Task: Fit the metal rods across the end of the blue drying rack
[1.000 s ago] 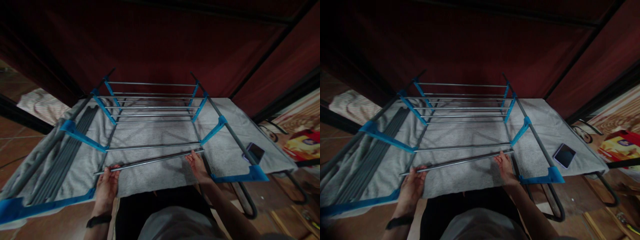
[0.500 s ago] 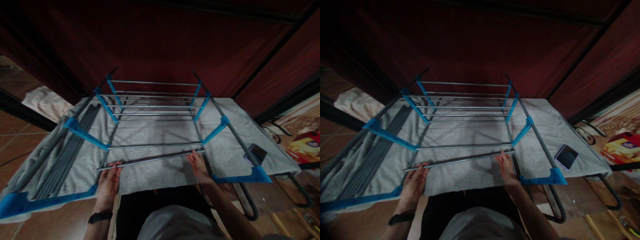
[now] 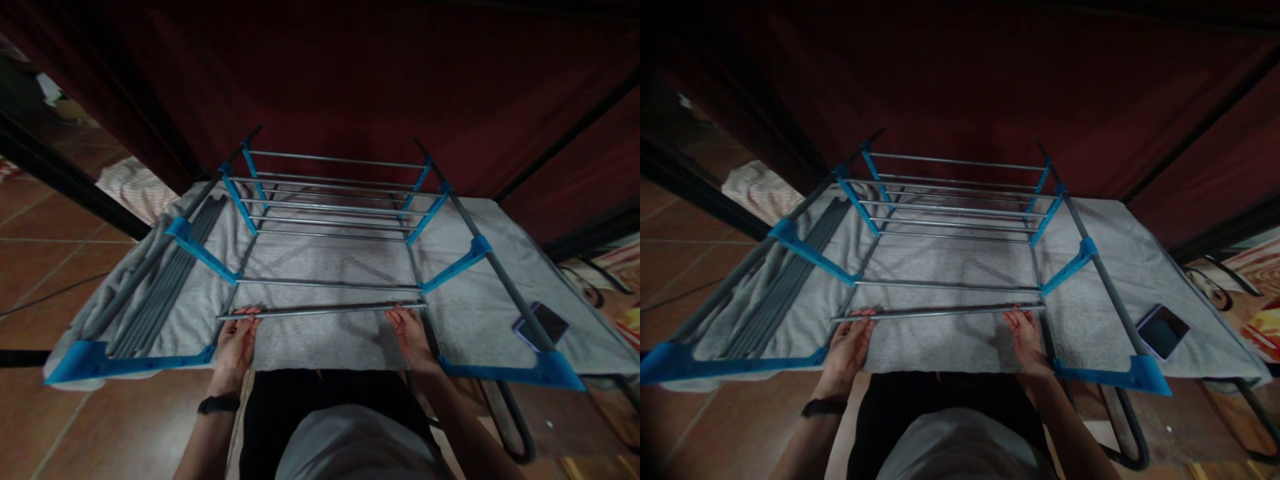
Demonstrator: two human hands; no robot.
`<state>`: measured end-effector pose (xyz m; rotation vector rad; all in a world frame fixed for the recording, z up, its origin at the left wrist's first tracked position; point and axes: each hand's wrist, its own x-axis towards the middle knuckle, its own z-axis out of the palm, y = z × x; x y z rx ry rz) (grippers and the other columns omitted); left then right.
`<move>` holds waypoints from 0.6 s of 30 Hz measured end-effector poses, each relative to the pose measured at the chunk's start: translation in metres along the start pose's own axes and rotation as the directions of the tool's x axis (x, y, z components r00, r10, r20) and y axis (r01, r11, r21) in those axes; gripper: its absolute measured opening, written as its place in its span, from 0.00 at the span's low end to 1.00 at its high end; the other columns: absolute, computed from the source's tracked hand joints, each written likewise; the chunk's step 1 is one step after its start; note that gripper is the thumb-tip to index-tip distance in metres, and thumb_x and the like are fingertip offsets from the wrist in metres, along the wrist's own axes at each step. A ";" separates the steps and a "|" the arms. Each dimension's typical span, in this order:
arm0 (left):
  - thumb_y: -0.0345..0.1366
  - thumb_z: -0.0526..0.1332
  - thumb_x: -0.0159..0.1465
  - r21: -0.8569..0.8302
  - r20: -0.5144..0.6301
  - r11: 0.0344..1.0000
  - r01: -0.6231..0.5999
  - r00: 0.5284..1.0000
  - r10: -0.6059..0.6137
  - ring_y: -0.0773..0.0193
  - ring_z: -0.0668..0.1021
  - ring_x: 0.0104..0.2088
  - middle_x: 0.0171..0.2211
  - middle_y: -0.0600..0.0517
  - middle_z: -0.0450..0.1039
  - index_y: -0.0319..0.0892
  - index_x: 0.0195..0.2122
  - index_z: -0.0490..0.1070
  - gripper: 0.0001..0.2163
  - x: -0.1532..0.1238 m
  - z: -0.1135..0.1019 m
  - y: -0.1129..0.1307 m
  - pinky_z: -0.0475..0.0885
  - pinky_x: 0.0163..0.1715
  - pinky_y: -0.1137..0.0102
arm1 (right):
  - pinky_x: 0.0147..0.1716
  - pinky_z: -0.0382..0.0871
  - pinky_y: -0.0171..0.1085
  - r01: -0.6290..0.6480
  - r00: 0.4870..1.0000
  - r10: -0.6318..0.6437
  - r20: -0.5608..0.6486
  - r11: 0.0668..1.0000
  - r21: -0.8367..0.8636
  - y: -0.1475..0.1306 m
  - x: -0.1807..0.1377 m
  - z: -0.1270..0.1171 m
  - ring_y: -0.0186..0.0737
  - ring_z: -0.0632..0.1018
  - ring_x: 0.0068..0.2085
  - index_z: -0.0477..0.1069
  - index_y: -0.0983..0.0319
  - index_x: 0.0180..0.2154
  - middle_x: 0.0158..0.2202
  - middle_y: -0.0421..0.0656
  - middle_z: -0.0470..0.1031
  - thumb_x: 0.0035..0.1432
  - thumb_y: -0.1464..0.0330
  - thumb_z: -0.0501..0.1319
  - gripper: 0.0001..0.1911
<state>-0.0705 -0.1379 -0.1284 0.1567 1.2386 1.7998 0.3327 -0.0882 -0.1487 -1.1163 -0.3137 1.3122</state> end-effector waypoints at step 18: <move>0.23 0.75 0.50 -0.019 -0.001 1.000 0.020 1.000 -0.020 0.63 0.83 0.41 0.38 0.49 0.81 0.39 0.40 0.76 0.17 -0.008 0.005 0.004 0.76 0.50 0.68 | 0.44 0.80 0.41 0.019 1.000 -0.018 0.023 0.999 -0.042 -0.004 -0.003 -0.001 0.38 0.83 0.38 0.74 0.54 0.31 0.33 0.35 0.81 0.48 0.72 0.71 0.10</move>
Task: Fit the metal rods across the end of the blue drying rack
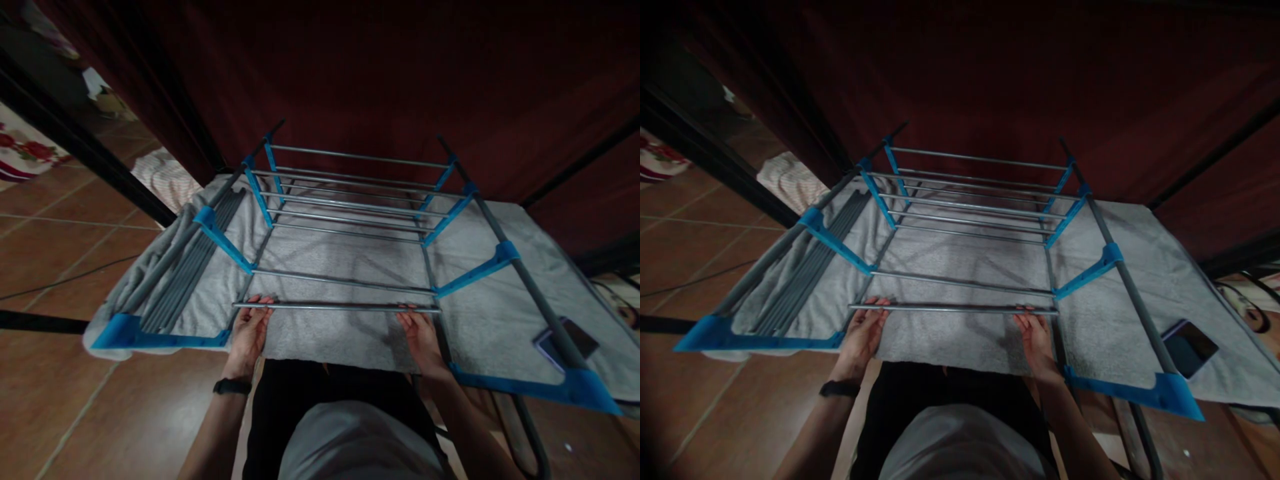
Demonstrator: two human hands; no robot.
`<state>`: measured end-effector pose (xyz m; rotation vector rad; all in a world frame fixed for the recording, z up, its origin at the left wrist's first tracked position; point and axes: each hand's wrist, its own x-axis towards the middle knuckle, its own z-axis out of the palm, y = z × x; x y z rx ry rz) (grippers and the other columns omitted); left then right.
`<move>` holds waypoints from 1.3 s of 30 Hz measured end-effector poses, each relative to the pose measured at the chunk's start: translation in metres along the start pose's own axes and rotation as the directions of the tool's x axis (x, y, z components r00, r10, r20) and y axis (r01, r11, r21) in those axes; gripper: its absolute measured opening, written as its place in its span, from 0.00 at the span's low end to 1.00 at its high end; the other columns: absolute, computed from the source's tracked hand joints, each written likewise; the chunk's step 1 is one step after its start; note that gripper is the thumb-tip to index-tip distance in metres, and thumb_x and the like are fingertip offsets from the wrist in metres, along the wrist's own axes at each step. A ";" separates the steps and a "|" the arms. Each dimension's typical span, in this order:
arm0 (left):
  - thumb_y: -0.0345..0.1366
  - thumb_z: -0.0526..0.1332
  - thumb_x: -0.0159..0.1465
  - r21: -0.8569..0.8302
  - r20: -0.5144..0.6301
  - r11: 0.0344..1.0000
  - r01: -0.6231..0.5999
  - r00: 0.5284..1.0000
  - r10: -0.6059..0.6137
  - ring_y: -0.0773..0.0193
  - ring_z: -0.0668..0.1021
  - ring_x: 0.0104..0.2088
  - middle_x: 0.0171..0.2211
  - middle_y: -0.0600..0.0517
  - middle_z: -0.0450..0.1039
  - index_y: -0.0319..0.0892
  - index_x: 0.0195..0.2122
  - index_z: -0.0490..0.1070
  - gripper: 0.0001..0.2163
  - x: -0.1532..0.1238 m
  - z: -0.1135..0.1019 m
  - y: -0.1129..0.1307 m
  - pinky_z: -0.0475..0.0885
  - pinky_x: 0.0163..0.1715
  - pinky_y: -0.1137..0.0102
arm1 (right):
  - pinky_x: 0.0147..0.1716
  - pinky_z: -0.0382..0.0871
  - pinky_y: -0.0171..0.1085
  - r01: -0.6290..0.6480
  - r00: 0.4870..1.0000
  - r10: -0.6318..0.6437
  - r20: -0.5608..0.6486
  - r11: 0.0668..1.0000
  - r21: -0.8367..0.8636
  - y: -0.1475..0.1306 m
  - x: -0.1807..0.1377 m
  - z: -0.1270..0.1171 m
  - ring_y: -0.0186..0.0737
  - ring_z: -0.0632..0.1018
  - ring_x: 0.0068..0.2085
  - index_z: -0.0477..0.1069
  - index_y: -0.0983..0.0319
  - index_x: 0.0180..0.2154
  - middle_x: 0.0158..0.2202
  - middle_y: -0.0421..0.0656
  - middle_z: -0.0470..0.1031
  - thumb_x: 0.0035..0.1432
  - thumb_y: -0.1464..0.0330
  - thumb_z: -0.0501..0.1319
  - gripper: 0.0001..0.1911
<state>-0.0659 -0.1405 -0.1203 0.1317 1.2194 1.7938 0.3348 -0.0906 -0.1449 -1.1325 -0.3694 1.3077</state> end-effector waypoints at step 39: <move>0.32 0.81 0.45 -0.038 0.063 0.998 -0.044 0.997 0.046 0.63 0.84 0.41 0.39 0.48 0.82 0.40 0.43 0.77 0.23 0.006 -0.011 -0.008 0.78 0.46 0.70 | 0.45 0.80 0.42 -0.002 1.000 0.002 -0.012 1.000 -0.024 0.001 0.002 -0.001 0.37 0.81 0.35 0.74 0.55 0.30 0.32 0.34 0.80 0.46 0.72 0.73 0.10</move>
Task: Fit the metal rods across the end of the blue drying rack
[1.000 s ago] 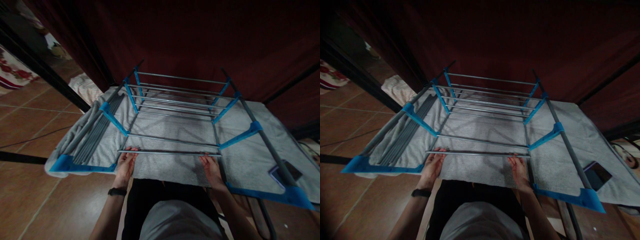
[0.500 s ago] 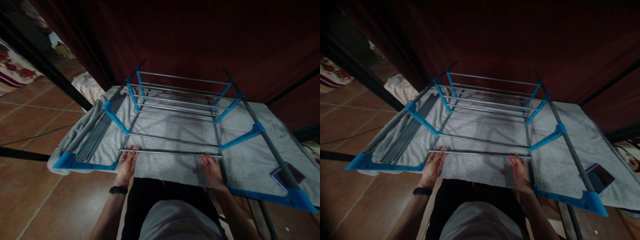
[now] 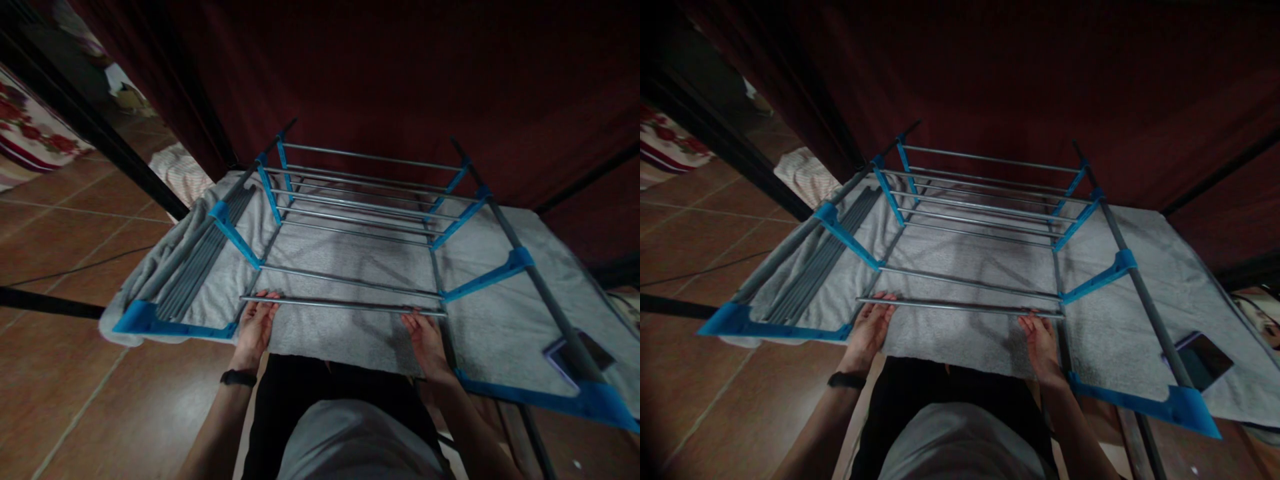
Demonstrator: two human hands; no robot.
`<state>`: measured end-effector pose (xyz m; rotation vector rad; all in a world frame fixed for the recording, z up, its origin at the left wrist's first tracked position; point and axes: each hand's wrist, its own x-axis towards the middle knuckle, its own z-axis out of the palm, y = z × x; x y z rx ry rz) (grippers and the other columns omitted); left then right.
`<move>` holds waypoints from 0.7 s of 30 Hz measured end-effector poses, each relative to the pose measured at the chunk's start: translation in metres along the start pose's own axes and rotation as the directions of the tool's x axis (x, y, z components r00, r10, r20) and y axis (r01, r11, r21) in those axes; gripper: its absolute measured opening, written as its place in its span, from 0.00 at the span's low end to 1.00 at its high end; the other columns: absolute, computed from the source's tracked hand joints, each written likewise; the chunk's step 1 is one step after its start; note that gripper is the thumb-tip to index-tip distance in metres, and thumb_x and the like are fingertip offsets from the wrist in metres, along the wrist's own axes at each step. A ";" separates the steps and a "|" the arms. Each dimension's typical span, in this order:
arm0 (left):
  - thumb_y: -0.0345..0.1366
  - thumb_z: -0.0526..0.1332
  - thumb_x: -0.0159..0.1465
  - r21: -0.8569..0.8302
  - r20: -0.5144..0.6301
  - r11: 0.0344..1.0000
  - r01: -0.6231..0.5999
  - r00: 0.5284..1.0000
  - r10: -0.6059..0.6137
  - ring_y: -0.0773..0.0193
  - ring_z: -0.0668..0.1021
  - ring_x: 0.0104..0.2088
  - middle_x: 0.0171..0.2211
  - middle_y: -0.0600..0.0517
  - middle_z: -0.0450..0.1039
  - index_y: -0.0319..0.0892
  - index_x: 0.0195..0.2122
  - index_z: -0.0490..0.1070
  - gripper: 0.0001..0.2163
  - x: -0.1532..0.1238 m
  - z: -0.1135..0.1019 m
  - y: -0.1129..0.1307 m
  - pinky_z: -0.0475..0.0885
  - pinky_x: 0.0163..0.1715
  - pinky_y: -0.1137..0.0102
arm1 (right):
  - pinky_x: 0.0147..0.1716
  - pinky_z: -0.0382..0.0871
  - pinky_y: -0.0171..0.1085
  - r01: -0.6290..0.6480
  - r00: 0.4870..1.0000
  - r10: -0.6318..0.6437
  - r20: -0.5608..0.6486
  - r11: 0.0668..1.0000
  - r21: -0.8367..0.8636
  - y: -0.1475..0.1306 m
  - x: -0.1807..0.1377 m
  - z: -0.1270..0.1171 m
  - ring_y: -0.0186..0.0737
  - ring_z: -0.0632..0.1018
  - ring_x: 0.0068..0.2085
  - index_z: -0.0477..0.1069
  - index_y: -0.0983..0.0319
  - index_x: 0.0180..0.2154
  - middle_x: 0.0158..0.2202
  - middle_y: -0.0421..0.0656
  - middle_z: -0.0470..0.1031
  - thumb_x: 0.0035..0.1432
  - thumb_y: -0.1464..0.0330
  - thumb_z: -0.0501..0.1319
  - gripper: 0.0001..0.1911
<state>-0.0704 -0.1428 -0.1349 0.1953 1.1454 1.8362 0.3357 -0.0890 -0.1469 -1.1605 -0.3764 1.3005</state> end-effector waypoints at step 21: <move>0.30 0.71 0.59 -0.007 -0.032 1.000 0.008 0.999 -0.009 0.61 0.84 0.41 0.38 0.46 0.82 0.39 0.42 0.78 0.10 -0.002 0.004 0.002 0.79 0.44 0.69 | 0.45 0.80 0.38 0.019 1.000 -0.019 0.015 1.000 -0.005 0.002 0.000 -0.002 0.34 0.81 0.36 0.75 0.56 0.31 0.33 0.34 0.79 0.46 0.71 0.74 0.11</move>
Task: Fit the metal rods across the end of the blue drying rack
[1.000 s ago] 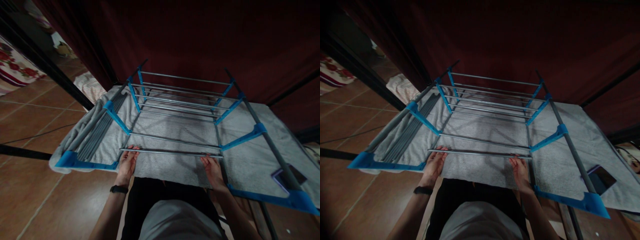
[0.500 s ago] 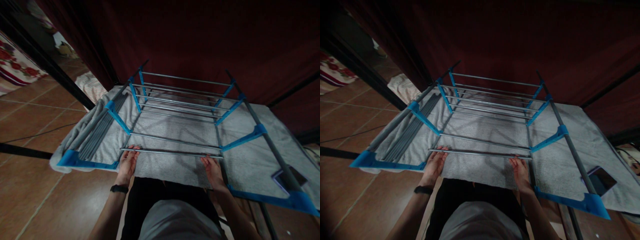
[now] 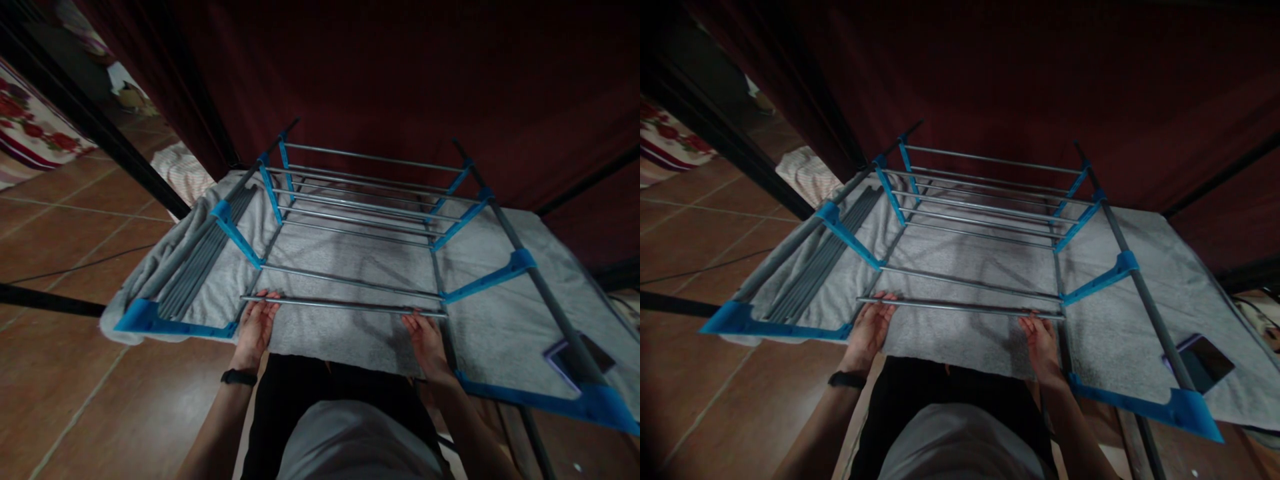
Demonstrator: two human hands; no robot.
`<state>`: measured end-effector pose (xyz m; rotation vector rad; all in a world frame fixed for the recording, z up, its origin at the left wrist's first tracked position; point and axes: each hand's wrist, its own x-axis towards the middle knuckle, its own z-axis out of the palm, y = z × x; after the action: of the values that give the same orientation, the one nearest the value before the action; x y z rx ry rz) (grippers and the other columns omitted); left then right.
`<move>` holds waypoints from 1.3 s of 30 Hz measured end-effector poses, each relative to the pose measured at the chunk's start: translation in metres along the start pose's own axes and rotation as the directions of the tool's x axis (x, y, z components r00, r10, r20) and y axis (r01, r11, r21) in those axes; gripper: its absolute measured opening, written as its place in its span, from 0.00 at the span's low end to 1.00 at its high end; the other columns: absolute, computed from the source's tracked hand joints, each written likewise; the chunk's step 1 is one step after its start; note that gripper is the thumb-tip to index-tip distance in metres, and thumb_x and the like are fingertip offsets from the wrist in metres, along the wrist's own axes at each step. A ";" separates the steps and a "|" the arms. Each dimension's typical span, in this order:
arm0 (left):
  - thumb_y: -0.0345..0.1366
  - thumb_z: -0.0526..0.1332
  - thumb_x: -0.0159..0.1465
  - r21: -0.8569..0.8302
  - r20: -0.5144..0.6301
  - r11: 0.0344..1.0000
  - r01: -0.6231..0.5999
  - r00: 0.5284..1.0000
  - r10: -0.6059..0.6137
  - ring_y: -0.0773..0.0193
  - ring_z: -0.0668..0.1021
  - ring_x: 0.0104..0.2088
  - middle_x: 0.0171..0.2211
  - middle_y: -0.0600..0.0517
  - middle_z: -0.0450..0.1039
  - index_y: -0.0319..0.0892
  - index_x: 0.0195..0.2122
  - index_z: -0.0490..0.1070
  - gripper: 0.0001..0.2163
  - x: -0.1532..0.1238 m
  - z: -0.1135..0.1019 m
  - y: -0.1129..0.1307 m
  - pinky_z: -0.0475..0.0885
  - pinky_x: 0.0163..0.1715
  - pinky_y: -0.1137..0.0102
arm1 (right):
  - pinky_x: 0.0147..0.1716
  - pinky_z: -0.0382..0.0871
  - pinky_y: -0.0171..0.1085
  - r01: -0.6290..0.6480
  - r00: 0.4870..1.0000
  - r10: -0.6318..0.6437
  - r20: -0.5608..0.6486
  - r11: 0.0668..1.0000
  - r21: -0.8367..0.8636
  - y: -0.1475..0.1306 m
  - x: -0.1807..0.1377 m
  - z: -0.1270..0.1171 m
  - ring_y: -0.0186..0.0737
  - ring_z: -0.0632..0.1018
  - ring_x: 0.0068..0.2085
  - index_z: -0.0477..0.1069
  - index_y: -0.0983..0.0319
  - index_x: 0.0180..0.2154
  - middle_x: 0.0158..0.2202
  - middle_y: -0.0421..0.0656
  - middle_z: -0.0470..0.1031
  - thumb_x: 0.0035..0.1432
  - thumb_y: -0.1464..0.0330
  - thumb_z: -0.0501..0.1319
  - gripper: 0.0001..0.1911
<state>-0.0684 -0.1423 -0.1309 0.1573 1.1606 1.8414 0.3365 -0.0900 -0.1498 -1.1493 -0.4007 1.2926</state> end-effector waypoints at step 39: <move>0.29 0.75 0.53 0.004 -0.029 1.000 0.003 1.000 -0.003 0.62 0.84 0.40 0.38 0.48 0.82 0.40 0.41 0.78 0.15 -0.001 0.002 0.000 0.79 0.45 0.69 | 0.45 0.80 0.39 -0.009 1.000 0.010 0.016 1.000 -0.007 -0.005 -0.005 0.005 0.34 0.81 0.36 0.74 0.55 0.32 0.33 0.34 0.79 0.48 0.70 0.73 0.11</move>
<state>-0.0665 -0.1420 -0.1295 0.1312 1.1842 1.8445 0.3340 -0.0915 -0.1415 -1.1484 -0.4125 1.3105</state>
